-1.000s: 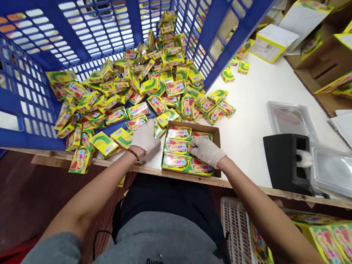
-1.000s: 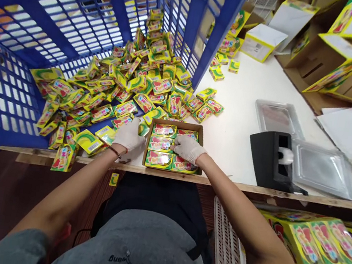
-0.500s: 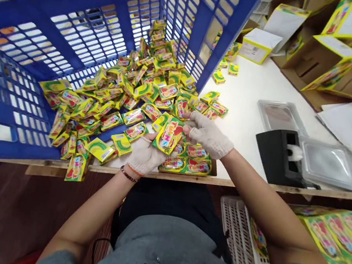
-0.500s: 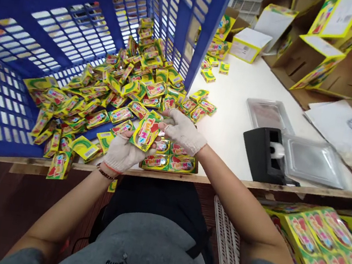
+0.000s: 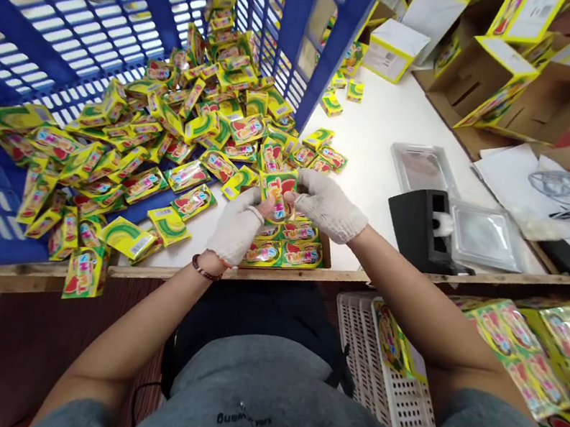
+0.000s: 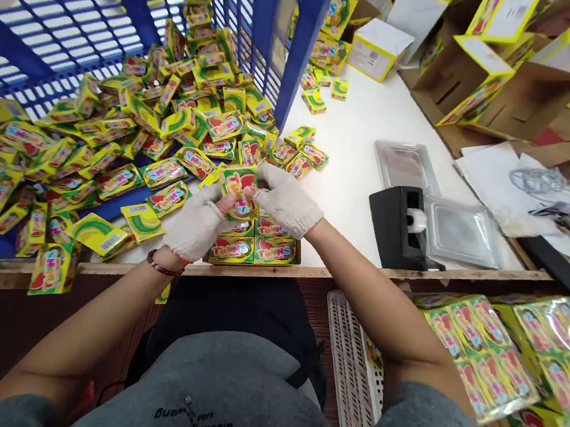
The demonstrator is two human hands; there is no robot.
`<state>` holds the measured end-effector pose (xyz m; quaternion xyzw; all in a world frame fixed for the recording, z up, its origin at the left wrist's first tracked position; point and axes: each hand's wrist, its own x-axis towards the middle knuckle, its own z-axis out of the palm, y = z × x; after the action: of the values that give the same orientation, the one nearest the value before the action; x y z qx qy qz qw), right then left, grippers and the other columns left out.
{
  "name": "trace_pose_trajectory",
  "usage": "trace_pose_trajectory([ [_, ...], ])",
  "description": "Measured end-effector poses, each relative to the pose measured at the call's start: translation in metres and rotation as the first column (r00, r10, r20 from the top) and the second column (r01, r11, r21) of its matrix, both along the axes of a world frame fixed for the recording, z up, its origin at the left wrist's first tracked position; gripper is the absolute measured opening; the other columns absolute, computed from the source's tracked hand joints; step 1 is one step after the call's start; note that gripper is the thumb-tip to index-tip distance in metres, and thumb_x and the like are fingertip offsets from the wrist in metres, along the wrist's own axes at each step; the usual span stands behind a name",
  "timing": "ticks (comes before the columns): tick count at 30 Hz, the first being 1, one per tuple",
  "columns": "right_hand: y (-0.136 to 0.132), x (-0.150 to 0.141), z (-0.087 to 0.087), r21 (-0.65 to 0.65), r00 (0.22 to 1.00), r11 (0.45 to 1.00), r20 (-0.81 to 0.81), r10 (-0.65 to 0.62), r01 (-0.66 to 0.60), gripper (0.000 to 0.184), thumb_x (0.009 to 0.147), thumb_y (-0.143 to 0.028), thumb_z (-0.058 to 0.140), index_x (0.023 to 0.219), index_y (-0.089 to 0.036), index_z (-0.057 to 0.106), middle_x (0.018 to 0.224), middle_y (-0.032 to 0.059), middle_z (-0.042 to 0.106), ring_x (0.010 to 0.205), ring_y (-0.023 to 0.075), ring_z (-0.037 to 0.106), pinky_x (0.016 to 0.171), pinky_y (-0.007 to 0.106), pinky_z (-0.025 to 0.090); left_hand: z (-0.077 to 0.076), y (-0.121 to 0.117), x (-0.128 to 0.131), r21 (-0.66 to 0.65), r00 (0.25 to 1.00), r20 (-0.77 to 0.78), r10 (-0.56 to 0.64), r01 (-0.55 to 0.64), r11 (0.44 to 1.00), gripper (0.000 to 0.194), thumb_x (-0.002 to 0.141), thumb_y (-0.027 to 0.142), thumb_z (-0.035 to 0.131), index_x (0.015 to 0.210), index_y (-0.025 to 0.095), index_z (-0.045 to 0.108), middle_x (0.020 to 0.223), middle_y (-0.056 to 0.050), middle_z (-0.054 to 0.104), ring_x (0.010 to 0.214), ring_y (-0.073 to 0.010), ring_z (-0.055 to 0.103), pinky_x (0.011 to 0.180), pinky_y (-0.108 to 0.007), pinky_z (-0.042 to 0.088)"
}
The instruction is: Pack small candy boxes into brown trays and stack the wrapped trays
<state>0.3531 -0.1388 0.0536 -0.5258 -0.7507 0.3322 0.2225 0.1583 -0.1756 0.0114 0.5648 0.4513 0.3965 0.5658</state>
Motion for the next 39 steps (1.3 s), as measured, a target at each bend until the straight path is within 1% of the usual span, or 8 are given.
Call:
trace_pose_trajectory([
  [5, 0.01, 0.016, 0.007, -0.115, 0.849, 0.98, 0.489, 0.2, -0.165, 0.013, 0.094, -0.018, 0.057, 0.099, -0.018, 0.07, 0.101, 0.009, 0.072, 0.093, 0.0232, 0.064, 0.084, 0.033, 0.048, -0.007, 0.001, -0.011, 0.443, 0.765, -0.637, 0.098, 0.259, 0.858, 0.03, 0.102, 0.038, 0.047, 0.083, 0.02, 0.061, 0.095, -0.011, 0.069, 0.097, -0.0268, 0.063, 0.092, -0.043, 0.05],
  [9, 0.023, -0.002, -0.004, -0.317, 0.586, 0.899, 0.682, 0.438, -0.303, 0.017, 0.091, -0.015, 0.067, 0.105, -0.015, 0.078, 0.113, 0.0164, 0.077, 0.102, 0.0285, 0.072, 0.085, 0.035, 0.049, -0.013, -0.003, -0.015, 0.353, 0.534, -0.845, 0.0, 0.559, 0.75, 0.025, 0.097, 0.03, 0.053, 0.075, 0.021, 0.061, 0.086, -0.01, 0.071, 0.089, -0.0264, 0.063, 0.092, -0.046, 0.047],
  [15, 0.022, -0.019, -0.031, -0.331, 0.521, 0.897, 0.732, 0.439, -0.292, 0.04, 0.087, -0.012, 0.073, 0.127, -0.012, 0.076, 0.127, 0.0211, 0.075, 0.113, 0.0326, 0.073, 0.088, 0.036, 0.053, -0.023, 0.037, -0.049, 0.43, 0.622, -0.746, 0.239, 0.176, 0.885, 0.019, 0.099, 0.029, 0.05, 0.091, 0.021, 0.065, 0.095, -0.008, 0.07, 0.093, -0.025, 0.064, 0.086, -0.038, 0.05],
  [21, 0.008, -0.006, -0.044, -0.23, 0.608, 0.945, 0.724, 0.327, -0.234, 0.033, 0.088, -0.02, 0.075, 0.12, -0.014, 0.076, 0.122, 0.0219, 0.076, 0.112, 0.0327, 0.074, 0.09, 0.035, 0.054, -0.049, 0.089, -0.062, 0.192, 0.325, -0.937, 0.132, 0.159, 0.968, 0.038, 0.081, 0.025, 0.072, 0.118, 0.021, 0.066, 0.125, -0.017, 0.066, 0.115, -0.0368, 0.066, 0.095, -0.044, 0.052],
  [25, 0.01, -0.004, -0.043, -0.293, 0.64, 0.933, 0.681, 0.357, -0.209, 0.021, 0.089, -0.019, 0.074, 0.109, -0.015, 0.078, 0.12, 0.0187, 0.077, 0.11, 0.0309, 0.074, 0.088, 0.033, 0.054, -0.055, 0.09, -0.057, 0.186, 0.501, -0.85, 0.161, 0.0, 0.983, 0.037, 0.089, 0.035, 0.066, 0.121, 0.019, 0.064, 0.123, -0.02, 0.07, 0.116, -0.0396, 0.067, 0.099, -0.05, 0.052],
  [30, 0.008, -0.011, -0.039, -0.134, 0.947, 0.991, 0.32, 0.026, 0.018, 0.03, 0.1, -0.022, 0.059, 0.126, -0.015, 0.073, 0.115, 0.0109, 0.077, 0.099, 0.0216, 0.072, 0.086, 0.029, 0.055, -0.04, 0.074, -0.059, 0.31, 0.785, -0.436, 0.44, -0.327, 0.892, 0.039, 0.099, 0.044, 0.056, 0.125, 0.017, 0.064, 0.13, -0.016, 0.072, 0.125, -0.0333, 0.065, 0.113, -0.05, 0.05],
  [35, 0.012, -0.025, -0.018, -0.198, 0.997, 0.978, -0.027, -0.076, 0.069, 0.037, 0.105, -0.031, 0.05, 0.135, -0.015, 0.063, 0.099, 0.0058, 0.075, 0.08, 0.0176, 0.068, 0.072, 0.028, 0.055, -0.018, 0.041, -0.027, 0.286, 0.958, -0.22, 0.182, -0.115, 0.951, 0.051, 0.099, 0.062, 0.056, 0.123, 0.018, 0.068, 0.121, -0.011, 0.074, 0.117, -0.0279, 0.067, 0.105, -0.041, 0.054],
  [39, 0.032, 0.0, 0.004, -0.043, 0.984, 0.997, 0.17, -0.057, 0.066, 0.032, 0.096, -0.024, 0.063, 0.127, -0.015, 0.066, 0.105, 0.0072, 0.075, 0.09, 0.0202, 0.067, 0.08, 0.03, 0.054, -0.017, 0.021, -0.005, 0.339, 0.829, -0.56, 0.009, 0.219, 0.915, 0.043, 0.101, 0.055, 0.056, 0.11, 0.015, 0.07, 0.106, -0.013, 0.074, 0.104, -0.0299, 0.069, 0.095, -0.043, 0.055],
])
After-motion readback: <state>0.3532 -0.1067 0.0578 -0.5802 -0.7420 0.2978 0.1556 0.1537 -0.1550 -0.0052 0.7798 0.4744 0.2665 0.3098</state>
